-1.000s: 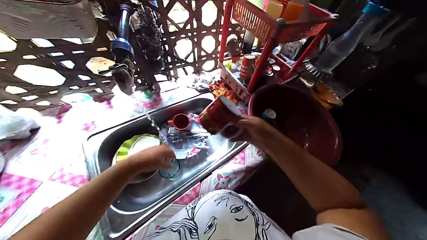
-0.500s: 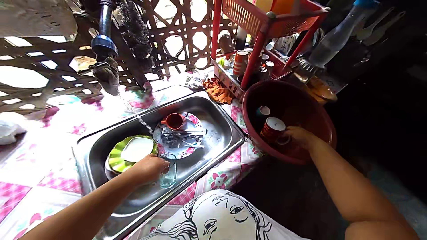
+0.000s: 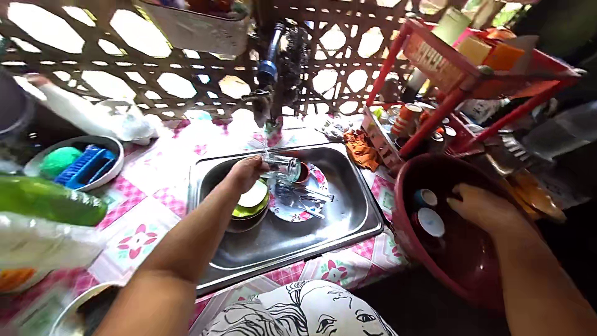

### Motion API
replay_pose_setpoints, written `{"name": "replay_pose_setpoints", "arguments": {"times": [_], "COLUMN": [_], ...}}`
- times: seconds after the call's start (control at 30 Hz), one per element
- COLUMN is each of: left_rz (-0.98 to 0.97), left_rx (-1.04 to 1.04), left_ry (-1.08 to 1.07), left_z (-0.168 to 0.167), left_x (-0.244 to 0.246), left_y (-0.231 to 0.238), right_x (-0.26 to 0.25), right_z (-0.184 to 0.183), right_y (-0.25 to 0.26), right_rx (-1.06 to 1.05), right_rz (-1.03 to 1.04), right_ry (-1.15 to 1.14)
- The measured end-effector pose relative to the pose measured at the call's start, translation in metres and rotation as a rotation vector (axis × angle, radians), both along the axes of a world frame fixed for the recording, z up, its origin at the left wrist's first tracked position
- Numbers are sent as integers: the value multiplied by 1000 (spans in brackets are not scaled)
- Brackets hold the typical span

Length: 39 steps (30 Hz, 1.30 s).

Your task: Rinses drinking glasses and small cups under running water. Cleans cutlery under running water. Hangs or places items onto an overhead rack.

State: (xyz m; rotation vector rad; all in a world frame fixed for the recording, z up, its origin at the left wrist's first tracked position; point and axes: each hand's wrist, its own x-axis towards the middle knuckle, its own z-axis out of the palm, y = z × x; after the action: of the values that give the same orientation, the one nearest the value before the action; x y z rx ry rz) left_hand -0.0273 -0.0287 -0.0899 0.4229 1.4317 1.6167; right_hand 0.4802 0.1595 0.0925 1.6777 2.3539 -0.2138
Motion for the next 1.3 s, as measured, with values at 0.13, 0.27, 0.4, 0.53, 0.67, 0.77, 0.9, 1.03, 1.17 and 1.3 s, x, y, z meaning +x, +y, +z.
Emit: {"name": "replay_pose_setpoints", "arguments": {"times": [0.13, 0.27, 0.4, 0.53, 0.67, 0.77, 0.9, 1.03, 1.17, 1.3], "left_rz": [266, 451, 528, 527, 454, 420, -4, -132, 21, 118], "left_rx": [81, 91, 93, 128, 237, 371, 410, 220, -116, -128], "left_ry": [-311, -552, -650, -674, -689, -678, -630, -506, 221, 426], "left_z": [-30, -37, -35, -28, -24, -20, -5, 7, 21, 19], "left_x": [5, 18, 24, 28, 30, 37, 34, 40, 49, 52], "left_y": [23, 36, 38, 31, 24, 19, -7, -27, -23, -20], "right_x": [-90, -189, -282, -344, -394, -414, -414, -432, -438, -441], "right_z": [34, 18, -18, -89, -165, -175, -150, -128, -82, -70], "right_y": [-10, -22, -40, -42, -59, -84, -81, -50, -68, -80], "right_rx": [-60, -245, -280, -591, -1016, -978, -667, -499, -321, -257], "right_rz": [361, 672, 788, 454, -134, -216, 34, 358, 688, 733], "right_ry": [276, 181, 138, 631, 1195, 1388, 1247, 983, 404, 281]}}
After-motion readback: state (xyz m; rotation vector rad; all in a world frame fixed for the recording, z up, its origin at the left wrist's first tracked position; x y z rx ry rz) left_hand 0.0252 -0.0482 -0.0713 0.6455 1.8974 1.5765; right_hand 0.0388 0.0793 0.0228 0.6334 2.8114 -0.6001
